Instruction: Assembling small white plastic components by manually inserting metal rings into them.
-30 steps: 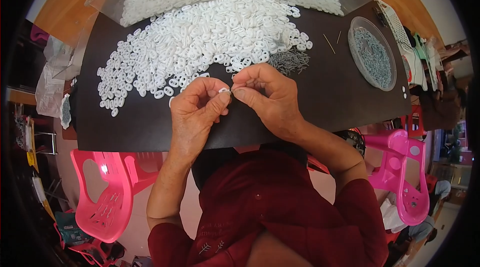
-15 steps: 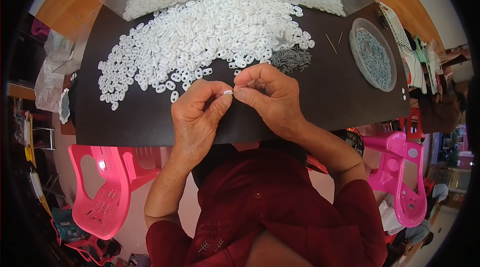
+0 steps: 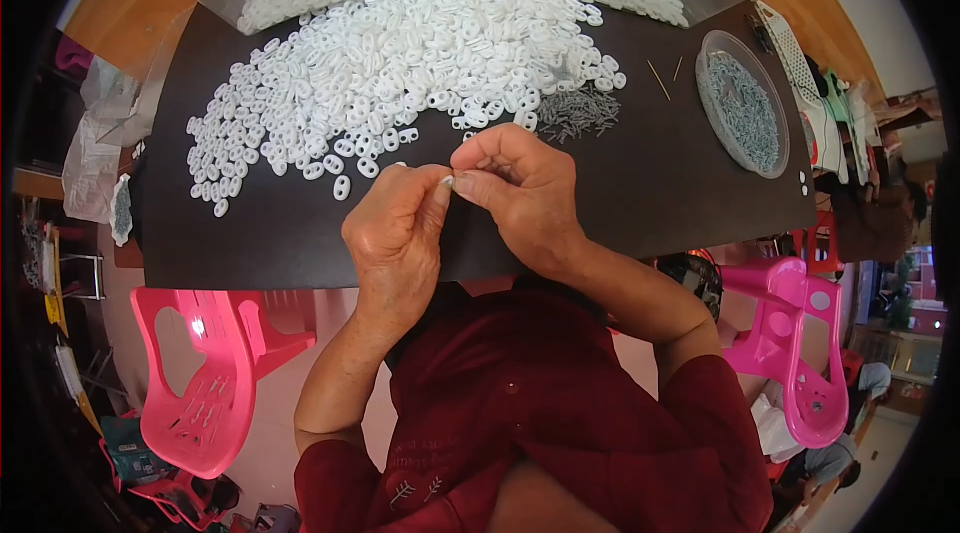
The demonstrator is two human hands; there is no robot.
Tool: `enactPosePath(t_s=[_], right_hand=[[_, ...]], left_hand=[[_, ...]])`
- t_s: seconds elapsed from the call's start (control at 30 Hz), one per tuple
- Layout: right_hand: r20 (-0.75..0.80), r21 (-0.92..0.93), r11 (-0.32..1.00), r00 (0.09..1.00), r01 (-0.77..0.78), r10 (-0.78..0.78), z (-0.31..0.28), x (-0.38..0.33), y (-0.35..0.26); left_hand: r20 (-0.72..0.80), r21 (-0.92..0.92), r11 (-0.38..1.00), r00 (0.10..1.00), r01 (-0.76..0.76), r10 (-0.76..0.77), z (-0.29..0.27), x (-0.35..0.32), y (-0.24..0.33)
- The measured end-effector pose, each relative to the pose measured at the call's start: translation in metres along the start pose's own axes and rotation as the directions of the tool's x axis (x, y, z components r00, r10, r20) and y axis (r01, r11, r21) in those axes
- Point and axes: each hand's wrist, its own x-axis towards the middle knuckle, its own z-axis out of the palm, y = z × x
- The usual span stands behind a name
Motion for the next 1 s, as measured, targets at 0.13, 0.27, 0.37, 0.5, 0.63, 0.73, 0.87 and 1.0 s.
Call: enactPosePath(t_s=[0.13,0.27,0.37,0.5,0.63,0.73,0.87,1.0], right_hand=[[0.020,-0.010,1.000,0.999,-0.029,0.030,-0.004,0.004,0.001],[0.051,-0.058,0.998,0.999,0.020,-0.017,-0.020,0.005,-0.005],[0.032,-0.297,0.942,0.987,0.157,-0.155,-0.046,0.008,0.001],[0.170,-0.679,0.621,0.907,0.391,-0.384,-0.060,0.020,0.009],[0.324,-0.827,0.311,0.849,0.469,-0.418,-0.048,0.031,0.015],[0.431,-0.824,0.196,0.812,0.532,-0.393,-0.049,0.035,0.016],[0.411,-0.811,0.217,0.794,0.543,-0.448,-0.048,0.036,0.012],[0.167,-0.633,0.742,0.975,0.221,-0.148,-0.044,0.027,-0.005]], left_hand=[[0.056,-0.273,0.910,0.950,0.310,-0.307,-0.002,0.004,0.002],[0.080,-0.367,0.833,0.907,0.413,-0.414,-0.002,0.004,0.002],[0.056,-0.390,0.804,0.883,0.449,-0.466,-0.007,0.006,0.000],[0.042,-0.394,0.800,0.879,0.452,-0.476,-0.006,0.010,-0.001],[0.050,-0.393,0.800,0.879,0.453,-0.473,0.000,0.011,0.001],[0.041,-0.372,0.818,0.888,0.439,-0.458,-0.002,0.010,0.003],[0.071,-0.377,0.821,0.897,0.429,-0.437,-0.001,0.008,0.000],[0.065,-0.471,0.786,0.905,0.399,-0.420,0.003,0.009,0.003]])
